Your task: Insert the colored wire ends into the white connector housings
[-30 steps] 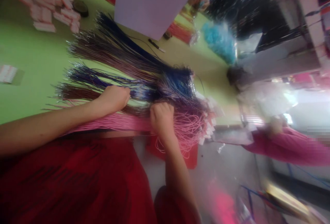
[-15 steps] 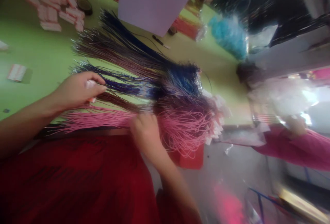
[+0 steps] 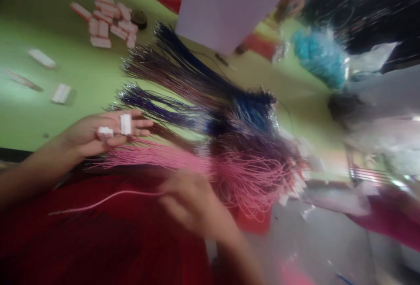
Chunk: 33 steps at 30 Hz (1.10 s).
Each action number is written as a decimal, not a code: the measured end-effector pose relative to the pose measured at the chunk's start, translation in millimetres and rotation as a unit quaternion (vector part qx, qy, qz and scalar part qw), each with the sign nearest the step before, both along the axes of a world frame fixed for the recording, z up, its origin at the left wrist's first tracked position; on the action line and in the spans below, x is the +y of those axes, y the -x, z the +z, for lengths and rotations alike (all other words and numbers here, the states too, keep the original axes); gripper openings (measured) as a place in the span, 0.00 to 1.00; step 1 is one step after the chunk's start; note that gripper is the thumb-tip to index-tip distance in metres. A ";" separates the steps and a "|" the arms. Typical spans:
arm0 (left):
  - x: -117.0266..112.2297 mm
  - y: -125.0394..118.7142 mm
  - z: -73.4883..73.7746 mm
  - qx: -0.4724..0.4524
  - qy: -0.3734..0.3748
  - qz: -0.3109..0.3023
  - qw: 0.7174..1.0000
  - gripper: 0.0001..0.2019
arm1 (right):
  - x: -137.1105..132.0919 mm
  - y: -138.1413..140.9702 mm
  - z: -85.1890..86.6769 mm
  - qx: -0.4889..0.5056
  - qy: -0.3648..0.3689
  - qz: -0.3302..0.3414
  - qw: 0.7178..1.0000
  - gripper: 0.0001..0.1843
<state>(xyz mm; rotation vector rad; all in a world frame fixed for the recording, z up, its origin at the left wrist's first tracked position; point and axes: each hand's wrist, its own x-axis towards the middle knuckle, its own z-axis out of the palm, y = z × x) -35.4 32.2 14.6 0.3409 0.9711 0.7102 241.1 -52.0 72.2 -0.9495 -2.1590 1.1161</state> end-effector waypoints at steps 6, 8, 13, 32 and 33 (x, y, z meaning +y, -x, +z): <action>-7.2 -15.9 -5.2 -0.050 0.021 -0.059 0.997 0.18 | 29.3 68.2 -2.4 0.084 0.114 0.002 0.990 0.05; -7.9 -14.9 -8.3 -0.048 0.029 -0.051 0.997 0.16 | 41.0 68.0 -19.7 0.046 0.102 -0.160 0.981 0.06; -6.3 -9.9 -11.1 -0.037 0.028 -0.054 0.997 0.17 | 51.8 49.0 -51.9 -0.016 0.045 -0.287 0.957 0.06; -13.4 -13.4 -11.8 -0.023 -0.029 -0.035 0.999 0.17 | 43.6 41.5 -54.9 -0.067 -0.057 -0.251 0.964 0.08; -13.6 -12.9 -11.1 -0.034 -0.022 -0.043 0.998 0.16 | 43.4 42.0 -54.6 -0.066 -0.056 -0.252 0.964 0.09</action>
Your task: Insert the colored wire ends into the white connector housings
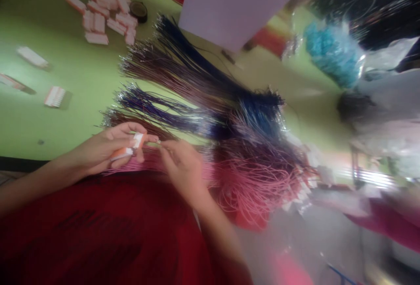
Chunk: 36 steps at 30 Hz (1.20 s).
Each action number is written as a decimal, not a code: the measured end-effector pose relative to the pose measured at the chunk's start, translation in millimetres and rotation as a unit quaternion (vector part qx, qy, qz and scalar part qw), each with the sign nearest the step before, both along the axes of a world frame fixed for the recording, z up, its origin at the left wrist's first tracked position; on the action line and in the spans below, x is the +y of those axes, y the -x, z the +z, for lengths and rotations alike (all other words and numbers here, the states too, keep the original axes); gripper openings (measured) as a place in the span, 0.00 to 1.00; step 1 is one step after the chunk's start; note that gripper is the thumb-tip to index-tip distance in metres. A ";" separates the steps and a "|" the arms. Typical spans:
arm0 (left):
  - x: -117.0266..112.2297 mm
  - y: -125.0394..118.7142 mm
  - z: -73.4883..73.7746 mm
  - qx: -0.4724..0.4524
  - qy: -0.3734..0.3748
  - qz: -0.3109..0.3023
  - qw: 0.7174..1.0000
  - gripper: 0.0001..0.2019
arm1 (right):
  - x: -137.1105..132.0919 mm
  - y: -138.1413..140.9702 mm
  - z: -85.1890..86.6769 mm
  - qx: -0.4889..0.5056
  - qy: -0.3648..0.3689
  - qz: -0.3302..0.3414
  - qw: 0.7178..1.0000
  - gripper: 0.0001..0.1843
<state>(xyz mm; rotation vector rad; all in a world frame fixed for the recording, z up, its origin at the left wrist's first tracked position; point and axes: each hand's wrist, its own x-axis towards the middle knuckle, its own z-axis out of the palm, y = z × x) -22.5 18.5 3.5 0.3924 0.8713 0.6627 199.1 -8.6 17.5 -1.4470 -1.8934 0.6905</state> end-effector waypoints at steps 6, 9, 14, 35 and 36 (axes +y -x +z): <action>-0.2 1.1 -0.4 -0.006 0.078 -0.024 0.997 0.15 | -2.9 2.8 -0.6 0.046 0.020 -0.005 0.999 0.08; -1.0 -1.2 -4.4 0.001 0.081 -0.012 0.997 0.15 | -4.1 3.6 -1.3 0.064 0.019 0.003 0.998 0.09; -4.3 -2.6 -9.3 -0.021 0.046 -0.011 0.999 0.20 | -4.7 5.4 0.8 0.058 0.032 0.024 0.998 0.08; -6.2 -8.7 -10.7 0.088 -0.031 -0.013 0.996 0.29 | -2.1 10.5 -2.9 -0.027 0.011 0.114 0.993 0.12; -6.5 -9.0 -10.9 0.096 -0.033 -0.016 0.995 0.29 | -2.0 11.6 -3.7 -0.026 0.011 0.115 0.993 0.12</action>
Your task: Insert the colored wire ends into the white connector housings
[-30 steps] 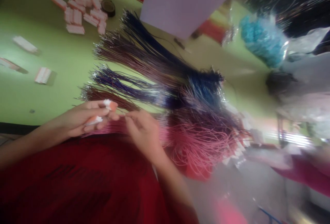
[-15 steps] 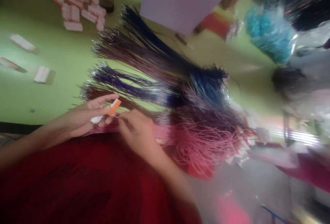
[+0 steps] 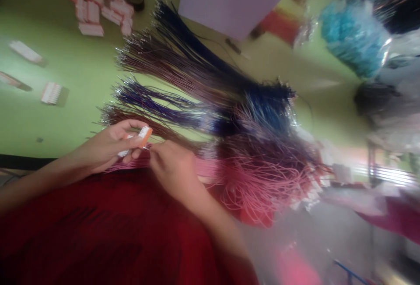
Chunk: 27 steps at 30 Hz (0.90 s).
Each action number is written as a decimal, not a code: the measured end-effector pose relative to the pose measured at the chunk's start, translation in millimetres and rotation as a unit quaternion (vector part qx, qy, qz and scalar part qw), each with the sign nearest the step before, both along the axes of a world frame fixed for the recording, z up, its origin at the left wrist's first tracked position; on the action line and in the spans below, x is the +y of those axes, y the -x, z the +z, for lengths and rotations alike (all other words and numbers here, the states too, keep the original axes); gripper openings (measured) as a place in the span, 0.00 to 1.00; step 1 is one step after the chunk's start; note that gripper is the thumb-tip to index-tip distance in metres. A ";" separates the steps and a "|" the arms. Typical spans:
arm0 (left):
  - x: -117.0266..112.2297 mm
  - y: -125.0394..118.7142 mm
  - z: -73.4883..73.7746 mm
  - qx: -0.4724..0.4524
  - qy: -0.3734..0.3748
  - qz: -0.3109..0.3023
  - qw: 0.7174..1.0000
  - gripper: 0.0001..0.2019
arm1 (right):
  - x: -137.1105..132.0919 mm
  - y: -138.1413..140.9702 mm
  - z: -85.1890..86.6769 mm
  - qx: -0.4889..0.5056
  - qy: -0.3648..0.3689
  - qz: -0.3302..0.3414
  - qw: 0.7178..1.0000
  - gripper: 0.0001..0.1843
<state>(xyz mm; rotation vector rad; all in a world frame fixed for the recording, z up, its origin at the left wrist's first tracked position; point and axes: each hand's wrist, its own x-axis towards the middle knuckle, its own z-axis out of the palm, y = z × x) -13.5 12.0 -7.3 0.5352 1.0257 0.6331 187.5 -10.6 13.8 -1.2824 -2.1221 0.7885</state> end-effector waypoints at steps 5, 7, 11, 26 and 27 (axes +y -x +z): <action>-3.4 -1.1 1.6 0.041 -0.025 -0.010 0.999 0.26 | 0.2 6.5 -5.0 0.028 0.004 0.016 0.999 0.12; -5.6 -1.1 3.9 0.050 -0.032 0.000 0.998 0.26 | -0.8 7.5 -6.8 0.021 0.016 0.008 1.000 0.11; -9.4 -1.6 9.3 0.064 -0.031 0.021 0.997 0.26 | -4.4 8.6 -10.4 -0.003 0.020 0.005 1.000 0.11; -2.3 1.8 5.3 0.100 -0.049 0.010 0.994 0.25 | 9.1 1.6 -11.5 -0.023 0.009 0.038 0.999 0.12; -1.0 3.2 5.0 0.099 -0.052 0.016 0.994 0.25 | 15.6 -4.7 -12.0 -0.043 -0.012 0.030 0.999 0.10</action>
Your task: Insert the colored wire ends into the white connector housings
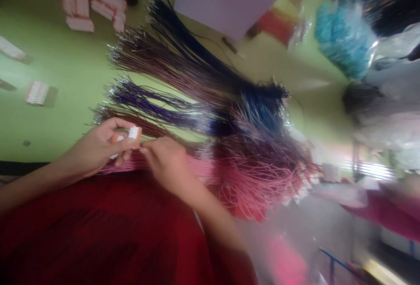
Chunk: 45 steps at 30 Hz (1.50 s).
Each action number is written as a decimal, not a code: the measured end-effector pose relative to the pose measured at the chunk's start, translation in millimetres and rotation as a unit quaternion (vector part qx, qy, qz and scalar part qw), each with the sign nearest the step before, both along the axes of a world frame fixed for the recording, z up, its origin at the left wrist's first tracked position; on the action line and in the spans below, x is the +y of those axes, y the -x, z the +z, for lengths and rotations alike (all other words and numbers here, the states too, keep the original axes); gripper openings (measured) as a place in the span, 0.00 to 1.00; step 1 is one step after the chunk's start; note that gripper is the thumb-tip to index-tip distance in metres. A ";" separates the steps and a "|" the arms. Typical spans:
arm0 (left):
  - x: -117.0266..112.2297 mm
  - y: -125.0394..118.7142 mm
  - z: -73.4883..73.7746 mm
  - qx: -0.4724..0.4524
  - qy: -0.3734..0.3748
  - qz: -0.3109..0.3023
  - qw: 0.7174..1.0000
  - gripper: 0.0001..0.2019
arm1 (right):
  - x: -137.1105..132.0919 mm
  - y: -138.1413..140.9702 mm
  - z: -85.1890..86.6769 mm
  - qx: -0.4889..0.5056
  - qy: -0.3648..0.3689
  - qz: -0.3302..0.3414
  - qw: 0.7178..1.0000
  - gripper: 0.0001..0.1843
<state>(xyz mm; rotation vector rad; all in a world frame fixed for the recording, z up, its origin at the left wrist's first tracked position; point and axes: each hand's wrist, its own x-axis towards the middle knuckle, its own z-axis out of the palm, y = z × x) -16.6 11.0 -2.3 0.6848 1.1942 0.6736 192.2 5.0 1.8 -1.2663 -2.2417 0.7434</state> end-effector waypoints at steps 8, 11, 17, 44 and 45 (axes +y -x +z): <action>1.0 8.5 -4.1 -0.014 0.011 -0.001 1.000 0.23 | 29.7 -56.9 -5.2 -0.120 -0.123 -0.078 0.982 0.10; 1.3 5.0 -6.8 -0.031 0.027 -0.036 0.999 0.23 | 17.7 -43.3 28.6 -0.023 -0.083 -0.085 0.993 0.08; 10.0 -8.3 -8.3 -0.068 0.011 -0.039 0.997 0.21 | 11.1 24.4 60.6 0.112 0.103 0.124 0.981 0.10; 22.7 -3.8 -6.7 -0.119 0.033 -0.009 0.992 0.23 | 27.8 9.0 5.2 0.057 0.065 -0.171 0.982 0.08; 22.6 -3.9 -6.5 -0.118 0.032 -0.009 0.992 0.23 | 27.5 9.6 5.1 0.057 0.068 -0.170 0.981 0.08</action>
